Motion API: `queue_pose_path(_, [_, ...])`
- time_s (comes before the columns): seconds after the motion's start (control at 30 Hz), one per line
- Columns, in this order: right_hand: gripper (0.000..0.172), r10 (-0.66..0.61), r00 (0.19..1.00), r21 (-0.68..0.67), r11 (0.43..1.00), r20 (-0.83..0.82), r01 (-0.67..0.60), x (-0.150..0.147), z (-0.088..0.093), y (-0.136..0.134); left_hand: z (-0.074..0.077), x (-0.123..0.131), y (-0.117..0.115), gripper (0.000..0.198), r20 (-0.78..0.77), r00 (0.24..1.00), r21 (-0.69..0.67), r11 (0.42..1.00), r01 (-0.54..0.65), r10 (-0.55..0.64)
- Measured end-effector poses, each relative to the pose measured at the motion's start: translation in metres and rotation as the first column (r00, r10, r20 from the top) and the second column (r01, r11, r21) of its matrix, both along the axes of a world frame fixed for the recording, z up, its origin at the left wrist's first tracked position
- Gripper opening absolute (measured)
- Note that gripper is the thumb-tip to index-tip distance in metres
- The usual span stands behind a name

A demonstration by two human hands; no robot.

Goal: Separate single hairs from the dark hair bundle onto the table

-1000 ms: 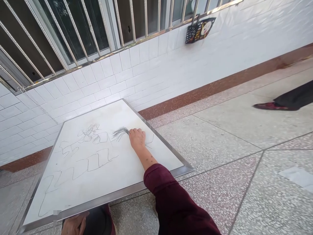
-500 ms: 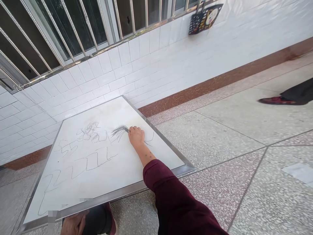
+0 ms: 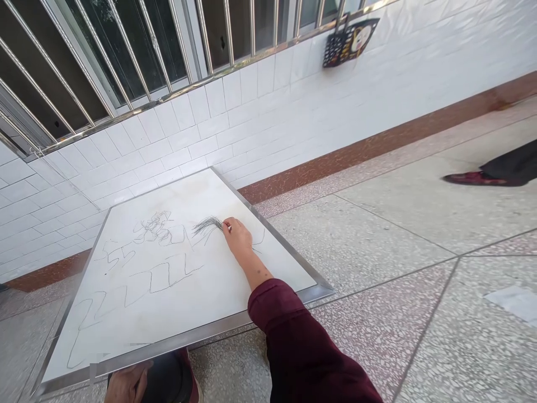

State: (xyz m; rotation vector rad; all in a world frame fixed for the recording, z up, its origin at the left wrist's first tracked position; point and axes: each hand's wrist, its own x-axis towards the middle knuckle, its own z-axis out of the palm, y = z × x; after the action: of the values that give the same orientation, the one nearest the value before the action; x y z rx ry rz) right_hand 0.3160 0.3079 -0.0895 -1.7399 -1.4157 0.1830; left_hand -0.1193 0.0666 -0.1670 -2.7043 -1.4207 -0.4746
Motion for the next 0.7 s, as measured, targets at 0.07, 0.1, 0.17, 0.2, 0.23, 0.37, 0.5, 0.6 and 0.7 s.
queue_pose_path(0.07, [0.019, 0.009, 1.0, 0.012, 1.0, -0.026, -0.009, 0.001, 0.0, -0.001, 0.002, 0.0, 0.001, 0.03, -0.011, 1.0, -0.007, 1.0, 0.014, -0.015])
queue_pose_path(0.1, [0.019, 0.019, 0.999, 0.016, 1.0, -0.034, -0.018, 0.001, -0.001, -0.001, 0.003, 0.001, 0.001, 0.03, -0.01, 1.0, -0.007, 1.0, 0.016, -0.017])
queue_pose_path(0.17, [0.019, 0.041, 0.998, 0.013, 0.999, -0.04, -0.041, 0.001, -0.002, -0.001, 0.004, 0.002, 0.001, 0.029, -0.005, 1.0, -0.005, 1.0, 0.021, -0.021])
queue_pose_path(0.2, [0.019, 0.053, 0.998, 0.006, 0.999, -0.039, -0.052, 0.001, -0.003, -0.001, 0.005, 0.002, 0.001, 0.029, -0.001, 1.0, -0.003, 1.0, 0.022, -0.022])
queue_pose_path(0.23, [0.018, 0.062, 0.997, -0.007, 0.998, -0.035, -0.062, 0.001, -0.004, -0.001, 0.005, 0.003, 0.0, 0.029, 0.003, 1.0, 0.0, 1.0, 0.021, -0.021])
queue_pose_path(0.37, [0.015, 0.088, 0.996, -0.095, 0.992, 0.012, -0.087, 0.0, -0.006, -0.005, 0.007, 0.004, -0.001, 0.028, 0.011, 1.0, -0.001, 1.0, 0.007, -0.007])
queue_pose_path(0.5, [0.016, 0.081, 0.992, -0.18, 0.982, 0.099, -0.062, -0.005, -0.002, -0.011, 0.009, 0.003, -0.002, 0.027, 0.007, 1.0, -0.014, 1.0, -0.011, 0.011])
queue_pose_path(0.6, [0.019, 0.066, 0.984, -0.218, 0.975, 0.163, -0.029, -0.006, 0.002, -0.017, 0.007, 0.002, -0.002, 0.027, 0.006, 1.0, -0.028, 1.0, -0.013, 0.013])
queue_pose_path(0.7, [0.02, 0.065, 0.976, -0.245, 0.969, 0.207, -0.013, -0.005, 0.003, -0.026, 0.003, 0.001, -0.002, 0.028, 0.009, 1.0, -0.036, 0.999, -0.016, 0.017])
